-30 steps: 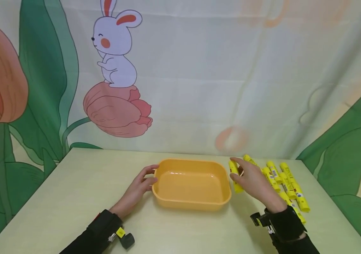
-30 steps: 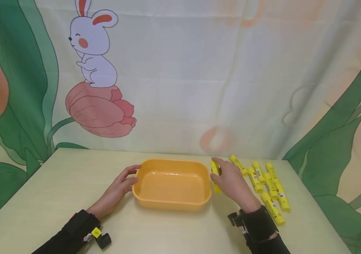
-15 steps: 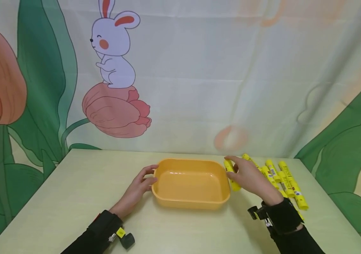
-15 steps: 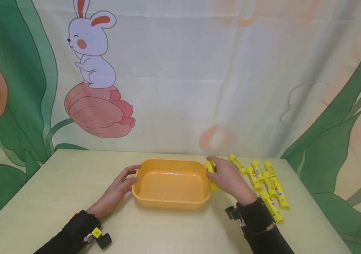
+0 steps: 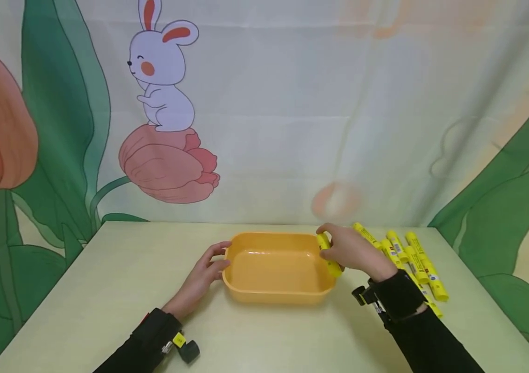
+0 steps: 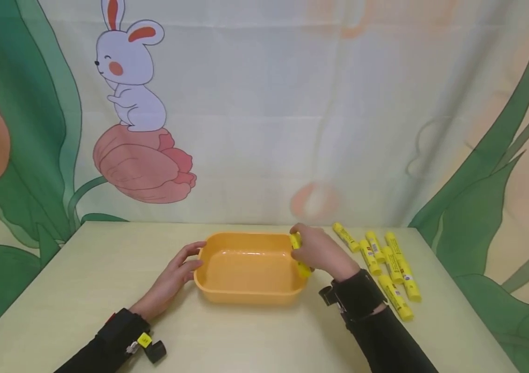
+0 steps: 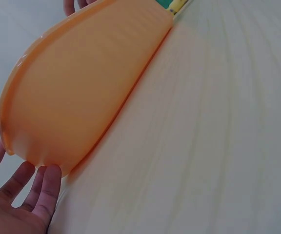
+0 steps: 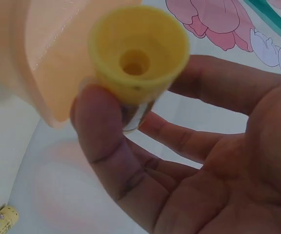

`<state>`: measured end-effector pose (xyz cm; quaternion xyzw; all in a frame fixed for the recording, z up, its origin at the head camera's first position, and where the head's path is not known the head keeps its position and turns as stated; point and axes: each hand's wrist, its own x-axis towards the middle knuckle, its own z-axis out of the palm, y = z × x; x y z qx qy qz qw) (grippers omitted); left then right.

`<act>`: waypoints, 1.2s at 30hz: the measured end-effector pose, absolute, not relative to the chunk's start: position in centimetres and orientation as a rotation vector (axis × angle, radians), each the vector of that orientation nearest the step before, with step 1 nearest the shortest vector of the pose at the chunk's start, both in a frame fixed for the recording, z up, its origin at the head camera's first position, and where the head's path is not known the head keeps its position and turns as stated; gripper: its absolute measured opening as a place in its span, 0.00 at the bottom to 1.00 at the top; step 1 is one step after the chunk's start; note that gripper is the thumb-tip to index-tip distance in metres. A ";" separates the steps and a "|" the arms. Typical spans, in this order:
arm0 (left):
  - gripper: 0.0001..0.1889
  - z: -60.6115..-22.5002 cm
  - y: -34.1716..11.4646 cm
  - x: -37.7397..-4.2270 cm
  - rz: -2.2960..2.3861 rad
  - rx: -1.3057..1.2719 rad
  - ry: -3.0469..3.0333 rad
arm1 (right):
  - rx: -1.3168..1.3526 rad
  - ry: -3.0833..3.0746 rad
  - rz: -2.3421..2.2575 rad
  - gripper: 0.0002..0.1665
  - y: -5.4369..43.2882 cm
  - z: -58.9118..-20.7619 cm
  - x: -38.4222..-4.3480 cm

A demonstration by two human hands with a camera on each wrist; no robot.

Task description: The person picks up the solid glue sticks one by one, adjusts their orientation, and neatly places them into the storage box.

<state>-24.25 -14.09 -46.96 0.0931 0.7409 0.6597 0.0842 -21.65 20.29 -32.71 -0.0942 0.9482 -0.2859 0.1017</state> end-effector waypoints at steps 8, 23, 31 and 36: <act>0.27 -47.0 -14.0 -24.4 1.972 0.275 2.214 | -0.224 2.754 -0.772 0.33 19.5 -32.4 -22.6; 0.26 -46.9 -14.0 -24.4 1.974 0.283 2.194 | -0.170 2.686 -0.699 0.31 17.8 -31.7 -24.2; 0.25 -47.1 -14.2 -24.8 1.992 0.312 2.193 | -0.108 2.674 -0.630 0.30 17.0 -31.5 -25.0; 0.24 -47.1 -14.1 -24.7 1.987 0.282 2.195 | -0.039 2.688 -0.569 0.22 16.2 -31.9 -25.3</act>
